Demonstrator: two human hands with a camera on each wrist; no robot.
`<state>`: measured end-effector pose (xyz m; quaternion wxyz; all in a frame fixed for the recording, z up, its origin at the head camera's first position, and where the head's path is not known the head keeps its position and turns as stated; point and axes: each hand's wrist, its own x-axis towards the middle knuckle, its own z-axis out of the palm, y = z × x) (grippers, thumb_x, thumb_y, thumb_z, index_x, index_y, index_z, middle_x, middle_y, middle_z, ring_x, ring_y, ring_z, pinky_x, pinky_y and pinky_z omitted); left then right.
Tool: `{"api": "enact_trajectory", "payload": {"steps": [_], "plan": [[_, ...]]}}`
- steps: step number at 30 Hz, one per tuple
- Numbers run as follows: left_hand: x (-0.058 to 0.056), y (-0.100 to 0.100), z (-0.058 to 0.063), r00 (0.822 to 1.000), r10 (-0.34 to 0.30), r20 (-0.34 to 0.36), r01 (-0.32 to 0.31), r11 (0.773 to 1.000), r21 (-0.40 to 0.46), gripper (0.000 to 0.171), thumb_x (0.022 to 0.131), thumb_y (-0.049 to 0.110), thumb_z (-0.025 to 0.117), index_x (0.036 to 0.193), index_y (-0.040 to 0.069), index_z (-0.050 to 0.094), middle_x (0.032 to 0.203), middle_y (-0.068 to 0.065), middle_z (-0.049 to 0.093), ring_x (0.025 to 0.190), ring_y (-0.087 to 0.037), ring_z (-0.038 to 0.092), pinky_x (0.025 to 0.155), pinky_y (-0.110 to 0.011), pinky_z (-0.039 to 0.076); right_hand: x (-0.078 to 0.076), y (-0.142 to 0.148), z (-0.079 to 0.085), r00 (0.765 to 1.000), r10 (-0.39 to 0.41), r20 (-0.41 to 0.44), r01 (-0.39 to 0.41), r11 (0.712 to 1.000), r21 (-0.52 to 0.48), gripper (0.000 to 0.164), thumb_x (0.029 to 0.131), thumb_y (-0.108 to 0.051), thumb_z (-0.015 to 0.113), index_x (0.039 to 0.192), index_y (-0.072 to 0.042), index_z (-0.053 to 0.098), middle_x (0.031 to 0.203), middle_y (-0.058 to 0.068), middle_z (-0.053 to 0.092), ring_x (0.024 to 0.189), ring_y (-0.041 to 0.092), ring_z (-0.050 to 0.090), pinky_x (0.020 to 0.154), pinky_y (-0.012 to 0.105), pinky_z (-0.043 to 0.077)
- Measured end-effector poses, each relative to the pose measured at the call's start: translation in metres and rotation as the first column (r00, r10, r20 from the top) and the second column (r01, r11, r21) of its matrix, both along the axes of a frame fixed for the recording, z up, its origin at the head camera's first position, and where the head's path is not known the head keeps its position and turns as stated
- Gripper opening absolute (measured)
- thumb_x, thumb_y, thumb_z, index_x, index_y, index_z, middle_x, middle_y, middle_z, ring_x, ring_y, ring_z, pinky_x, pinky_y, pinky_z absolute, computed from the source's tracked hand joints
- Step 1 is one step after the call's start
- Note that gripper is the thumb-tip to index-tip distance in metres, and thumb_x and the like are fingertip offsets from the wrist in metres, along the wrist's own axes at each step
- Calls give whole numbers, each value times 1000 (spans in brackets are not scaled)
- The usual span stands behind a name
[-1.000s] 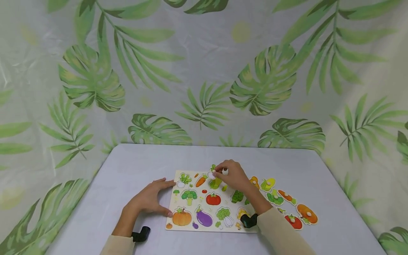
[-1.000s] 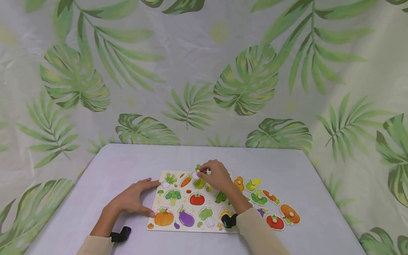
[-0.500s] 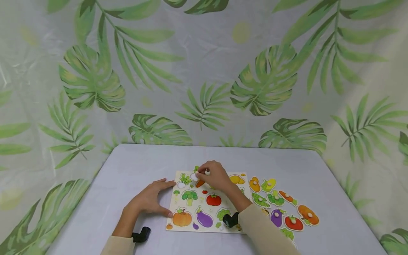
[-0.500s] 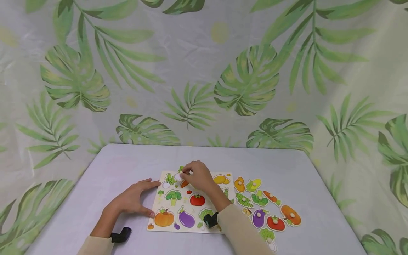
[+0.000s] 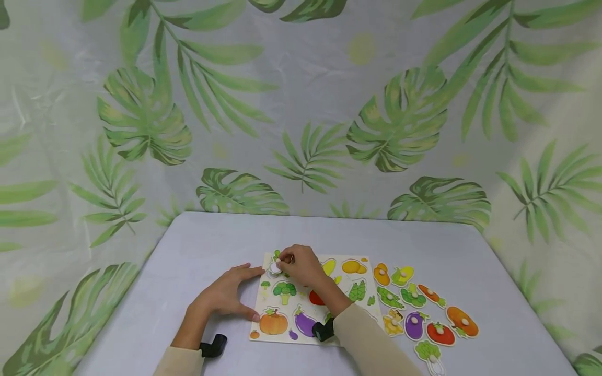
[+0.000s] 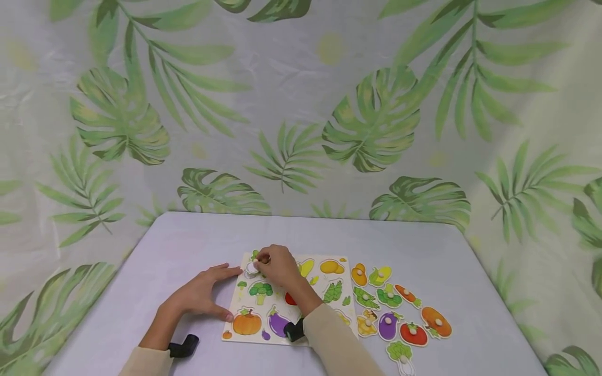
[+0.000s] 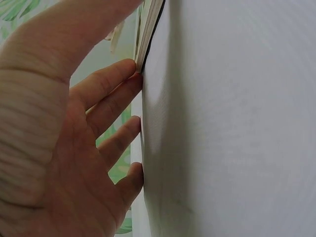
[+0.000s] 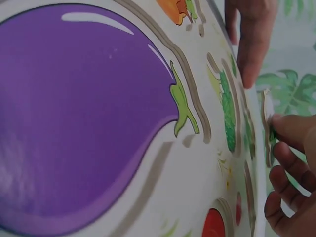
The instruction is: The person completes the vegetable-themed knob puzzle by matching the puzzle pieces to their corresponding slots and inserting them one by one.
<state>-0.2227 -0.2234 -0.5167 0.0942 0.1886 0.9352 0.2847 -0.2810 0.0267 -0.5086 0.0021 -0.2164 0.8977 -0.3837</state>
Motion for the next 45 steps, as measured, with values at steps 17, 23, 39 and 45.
{"api": "enact_trajectory", "payload": {"steps": [17, 23, 39, 45], "plan": [[1, 1, 3, 1000, 7, 15, -7, 1000, 21, 110, 55, 60, 97, 151, 28, 53, 161, -4, 47, 155, -38, 29, 121, -70, 28, 2, -9, -13, 1000, -16, 7, 15, 998, 59, 14, 96, -27, 74, 103, -16, 79, 91, -6, 66, 81, 6, 59, 73, 25, 54], [0, 0, 3, 1000, 10, 13, -10, 1000, 8, 110, 55, 61, 97, 151, 28, 54, 161, -5, 47, 155, -38, 29, 122, -69, 27, 3, -12, -13, 1000, -27, -6, 27, 996, 81, 16, 96, -28, 74, 104, -16, 79, 90, -6, 65, 80, 6, 59, 72, 24, 54], [0, 2, 2, 1000, 15, 17, -15, 1000, -3, 110, 54, 60, 97, 150, 29, 54, 161, -6, 46, 155, -38, 30, 122, -68, 28, 3, -11, -15, 999, -32, -1, 32, 997, 66, 16, 93, -28, 78, 102, -15, 77, 87, -6, 64, 78, 7, 56, 70, 24, 50], [0, 2, 1, 1000, 1, 7, -1, 1000, 7, 110, 54, 61, 97, 151, 33, 53, 160, -2, 48, 155, -38, 29, 122, -70, 25, 1, -3, -12, 999, -44, 15, 44, 999, 12, 17, 93, -26, 78, 104, -13, 77, 87, -5, 65, 78, 8, 56, 70, 23, 51]]}}
